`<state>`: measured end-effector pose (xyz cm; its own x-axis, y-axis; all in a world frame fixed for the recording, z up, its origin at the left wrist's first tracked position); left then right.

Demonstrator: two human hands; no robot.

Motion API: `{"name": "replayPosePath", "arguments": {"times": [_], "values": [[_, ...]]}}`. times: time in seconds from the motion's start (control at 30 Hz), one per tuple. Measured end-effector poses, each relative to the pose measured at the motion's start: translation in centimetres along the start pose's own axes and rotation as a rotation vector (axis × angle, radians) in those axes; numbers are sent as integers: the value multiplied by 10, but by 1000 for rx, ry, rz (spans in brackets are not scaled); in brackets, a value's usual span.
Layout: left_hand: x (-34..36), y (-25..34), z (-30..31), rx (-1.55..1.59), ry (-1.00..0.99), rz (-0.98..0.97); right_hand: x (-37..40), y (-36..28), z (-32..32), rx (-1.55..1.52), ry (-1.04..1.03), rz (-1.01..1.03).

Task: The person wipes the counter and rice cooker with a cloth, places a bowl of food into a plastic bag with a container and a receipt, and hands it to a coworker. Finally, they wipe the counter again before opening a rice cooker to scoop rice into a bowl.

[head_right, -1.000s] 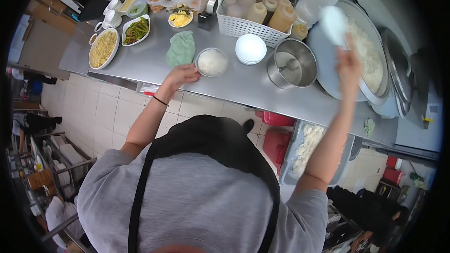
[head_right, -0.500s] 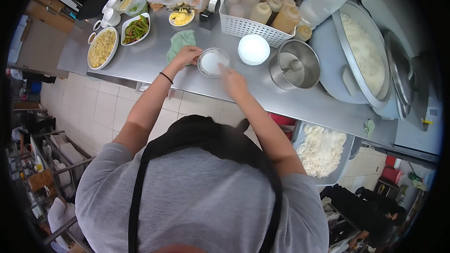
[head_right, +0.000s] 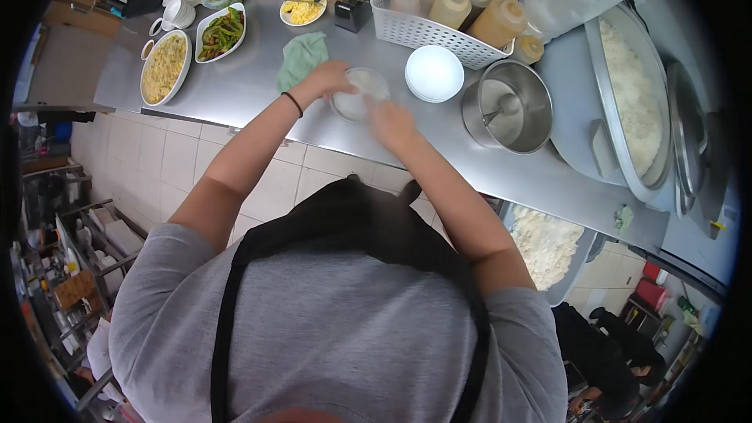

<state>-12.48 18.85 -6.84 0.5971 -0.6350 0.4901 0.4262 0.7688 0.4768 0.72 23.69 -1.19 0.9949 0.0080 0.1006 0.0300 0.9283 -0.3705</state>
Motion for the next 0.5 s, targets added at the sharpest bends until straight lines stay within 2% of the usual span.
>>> {"name": "replayPosePath", "arguments": {"times": [0.13, 0.27, 0.33, 0.4, 0.47, 0.5], "values": [[12, 5, 2, 6, -37, 73, -3, -2, -3, 38, -53, -38], [32, 12, 15, 36, 148, -51, -2, -7, 11, 85, -63, -79], [52, 8, 25, 68, 225, -96, -3, -8, 20, 78, -209, -52], [74, -34, 23, 858, 298, 86, 10, -9, 58, 44, -150, -42], [86, -45, 4, 956, 251, 93, 14, -11, 69, 8, -103, -33], [90, -50, -8, 1055, 200, 103, 14, -3, 74, -32, -6, -111]]}}
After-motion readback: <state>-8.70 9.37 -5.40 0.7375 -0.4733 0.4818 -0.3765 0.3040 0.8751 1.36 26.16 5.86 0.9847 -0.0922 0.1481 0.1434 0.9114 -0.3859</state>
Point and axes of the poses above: each hand's wrist, its own x-axis away from the middle knuckle, its own z-axis out of the back of the hand, y = z × x, the point moved 9 cm from there along -x, towards the middle knuckle, and after that the axes turned 4 degrees about z, right-handed, at the moved point
